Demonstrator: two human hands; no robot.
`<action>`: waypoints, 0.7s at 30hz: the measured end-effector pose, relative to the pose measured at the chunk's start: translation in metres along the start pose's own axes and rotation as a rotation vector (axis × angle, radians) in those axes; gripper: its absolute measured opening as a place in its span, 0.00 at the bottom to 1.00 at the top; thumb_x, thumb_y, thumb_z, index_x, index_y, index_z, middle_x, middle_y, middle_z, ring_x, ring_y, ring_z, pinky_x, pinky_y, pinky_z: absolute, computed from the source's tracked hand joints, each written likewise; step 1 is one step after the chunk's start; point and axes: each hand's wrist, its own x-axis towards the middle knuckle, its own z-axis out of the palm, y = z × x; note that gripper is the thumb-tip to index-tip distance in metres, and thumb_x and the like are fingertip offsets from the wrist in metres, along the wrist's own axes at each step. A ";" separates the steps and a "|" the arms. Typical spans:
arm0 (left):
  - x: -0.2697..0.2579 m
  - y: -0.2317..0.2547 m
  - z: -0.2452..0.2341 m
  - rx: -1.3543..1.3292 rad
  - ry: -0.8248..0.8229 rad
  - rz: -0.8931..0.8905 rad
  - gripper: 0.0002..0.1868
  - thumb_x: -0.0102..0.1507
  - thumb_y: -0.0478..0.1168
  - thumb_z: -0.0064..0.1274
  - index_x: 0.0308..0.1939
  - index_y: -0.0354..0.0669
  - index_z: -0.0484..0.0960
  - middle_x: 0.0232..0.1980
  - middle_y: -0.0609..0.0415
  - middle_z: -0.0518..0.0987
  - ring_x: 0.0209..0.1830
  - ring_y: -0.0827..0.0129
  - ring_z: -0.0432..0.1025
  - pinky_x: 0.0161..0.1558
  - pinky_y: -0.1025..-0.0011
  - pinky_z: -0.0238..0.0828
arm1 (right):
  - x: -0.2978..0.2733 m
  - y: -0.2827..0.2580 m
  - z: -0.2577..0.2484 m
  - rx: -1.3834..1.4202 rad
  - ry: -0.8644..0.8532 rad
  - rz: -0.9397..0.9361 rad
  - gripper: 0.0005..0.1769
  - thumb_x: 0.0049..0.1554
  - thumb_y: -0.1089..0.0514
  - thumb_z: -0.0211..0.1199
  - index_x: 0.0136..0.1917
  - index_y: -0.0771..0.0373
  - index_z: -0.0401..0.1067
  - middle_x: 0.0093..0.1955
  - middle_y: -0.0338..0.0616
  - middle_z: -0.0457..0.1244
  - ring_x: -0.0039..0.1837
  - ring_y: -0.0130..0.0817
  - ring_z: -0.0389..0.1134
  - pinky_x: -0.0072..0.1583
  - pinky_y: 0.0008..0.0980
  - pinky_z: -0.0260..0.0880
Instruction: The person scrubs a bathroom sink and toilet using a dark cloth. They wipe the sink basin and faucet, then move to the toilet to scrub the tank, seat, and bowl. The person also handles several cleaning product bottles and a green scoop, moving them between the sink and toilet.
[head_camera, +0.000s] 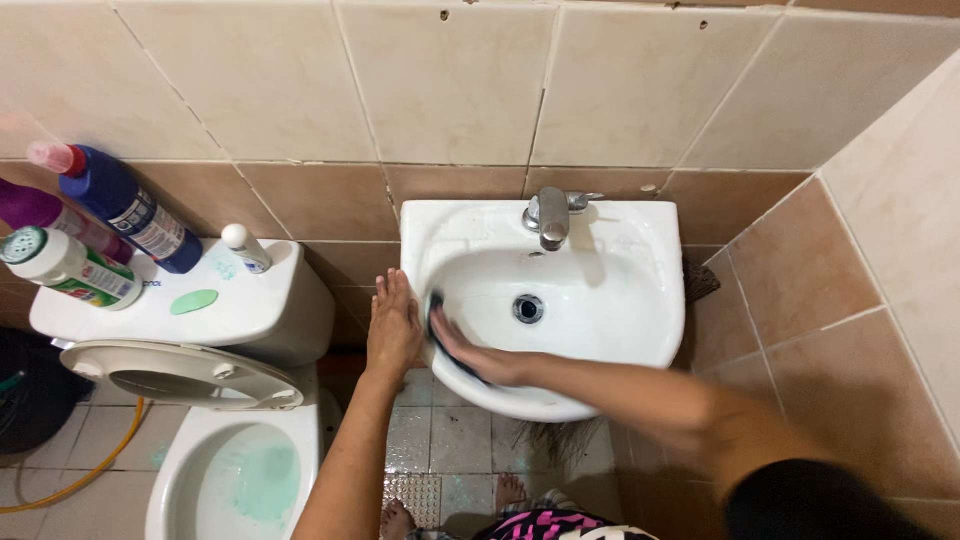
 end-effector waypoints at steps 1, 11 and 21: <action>-0.001 -0.001 0.000 -0.005 -0.012 -0.007 0.30 0.73 0.40 0.34 0.78 0.37 0.53 0.81 0.43 0.52 0.83 0.50 0.41 0.78 0.55 0.37 | -0.015 -0.002 0.000 -0.046 -0.134 0.001 0.52 0.54 0.18 0.15 0.82 0.44 0.13 0.85 0.41 0.11 0.85 0.44 0.13 0.79 0.57 0.22; 0.007 0.005 -0.006 0.153 -0.062 -0.019 0.31 0.70 0.40 0.37 0.77 0.36 0.55 0.80 0.44 0.54 0.82 0.50 0.41 0.77 0.54 0.37 | -0.003 -0.006 -0.012 -0.237 0.308 0.192 0.55 0.62 0.23 0.26 0.83 0.60 0.11 0.85 0.51 0.11 0.84 0.50 0.10 0.80 0.59 0.17; 0.007 0.002 -0.011 0.130 -0.028 0.008 0.32 0.68 0.40 0.45 0.75 0.34 0.60 0.79 0.42 0.59 0.82 0.45 0.44 0.77 0.50 0.40 | -0.118 0.030 -0.072 -0.568 -0.288 0.459 0.46 0.60 0.26 0.20 0.84 0.41 0.16 0.87 0.35 0.16 0.86 0.44 0.14 0.79 0.62 0.12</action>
